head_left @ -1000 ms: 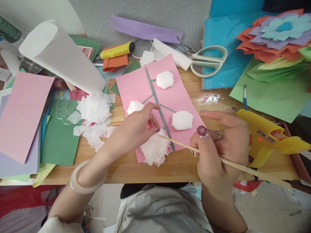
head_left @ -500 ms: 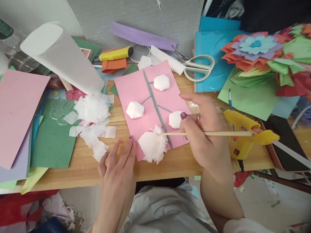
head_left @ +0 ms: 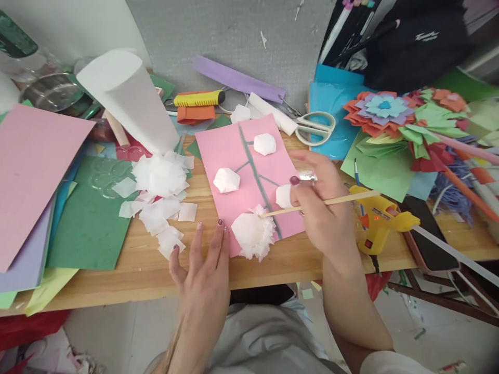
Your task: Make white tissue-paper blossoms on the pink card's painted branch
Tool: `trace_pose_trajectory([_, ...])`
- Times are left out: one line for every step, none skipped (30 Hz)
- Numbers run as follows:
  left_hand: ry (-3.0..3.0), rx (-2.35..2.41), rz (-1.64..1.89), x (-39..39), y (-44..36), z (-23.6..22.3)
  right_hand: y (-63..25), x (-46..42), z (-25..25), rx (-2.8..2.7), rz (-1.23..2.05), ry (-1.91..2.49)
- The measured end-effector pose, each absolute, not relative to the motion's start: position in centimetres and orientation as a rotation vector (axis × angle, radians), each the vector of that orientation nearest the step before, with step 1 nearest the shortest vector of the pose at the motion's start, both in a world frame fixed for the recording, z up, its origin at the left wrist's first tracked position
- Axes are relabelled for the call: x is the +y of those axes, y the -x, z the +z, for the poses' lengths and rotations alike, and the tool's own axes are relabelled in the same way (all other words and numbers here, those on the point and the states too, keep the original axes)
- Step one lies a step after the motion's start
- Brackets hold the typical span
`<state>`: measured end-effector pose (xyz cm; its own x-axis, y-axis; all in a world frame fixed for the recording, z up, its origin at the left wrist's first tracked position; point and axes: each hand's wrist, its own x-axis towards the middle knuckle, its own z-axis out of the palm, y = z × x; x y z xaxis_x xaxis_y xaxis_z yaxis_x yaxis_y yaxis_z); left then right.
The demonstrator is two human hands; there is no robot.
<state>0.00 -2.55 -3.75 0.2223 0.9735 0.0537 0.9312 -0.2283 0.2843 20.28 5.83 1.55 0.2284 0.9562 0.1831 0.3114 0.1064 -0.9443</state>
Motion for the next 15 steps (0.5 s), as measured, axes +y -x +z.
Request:
trace_pose_trajectory([-2.305,1.821,0.32,-2.6,-0.1,-3.7,-20.5,5.6,1.6,-1.243,0.708,1.415])
trace_pose_trajectory([-2.313,1.822,0.309,-2.6,-0.1,-3.7,-20.6,5.4,1.6,-1.197,0.674,1.405])
trace_pose_trajectory([-2.319,1.821,0.298,-2.5,-0.1,-3.6,-20.8,5.1,1.8,-1.154,0.65,1.394])
trace_pose_trajectory([-2.326,1.816,0.287,-2.4,-0.1,-3.6,-21.0,4.8,2.0,-1.121,0.633,1.381])
trace_pose_trajectory([-2.335,1.802,0.271,-2.3,0.0,-3.5,-21.1,4.4,2.2,-1.092,0.618,1.366])
trace_pose_trajectory([-2.345,1.789,0.259,-2.0,0.0,-3.4,-21.2,4.0,2.4,-1.068,0.601,1.349])
trace_pose_trajectory([-2.359,1.777,0.253,-1.8,0.1,-3.3,-21.2,3.5,2.5,-1.045,0.585,1.33])
trace_pose_trajectory([-2.374,1.768,0.255,-1.5,0.2,-3.1,-21.2,3.0,2.5,-1.019,0.568,1.309])
trace_pose_trajectory([-2.388,1.761,0.264,-1.2,0.4,-2.8,-21.2,2.5,2.5,-0.99,0.554,1.288])
trace_pose_trajectory([-2.393,1.771,0.292,-1.0,0.7,-2.6,-21.2,2.0,2.3,-0.956,0.542,1.27])
trace_pose_trajectory([-2.381,1.806,0.345,-0.9,1.2,-2.3,-21.2,1.5,2.0,-0.922,0.533,1.261])
trace_pose_trajectory([-2.348,1.867,0.416,-0.8,1.7,-1.9,-21.2,1.1,1.7,-0.889,0.531,1.256])
trace_pose_trajectory([-2.293,1.95,0.492,-0.9,2.4,-1.6,-21.2,0.6,1.3,-0.858,0.534,1.255])
trace_pose_trajectory([-2.214,2.058,0.571,-1.0,3.3,-1.4,-21.2,0.2,0.9,-0.828,0.543,1.258])
trace_pose_trajectory([-2.12,2.17,0.637,-1.2,4.1,-1.2,-21.3,-0.1,0.5,-0.806,0.56,1.259])
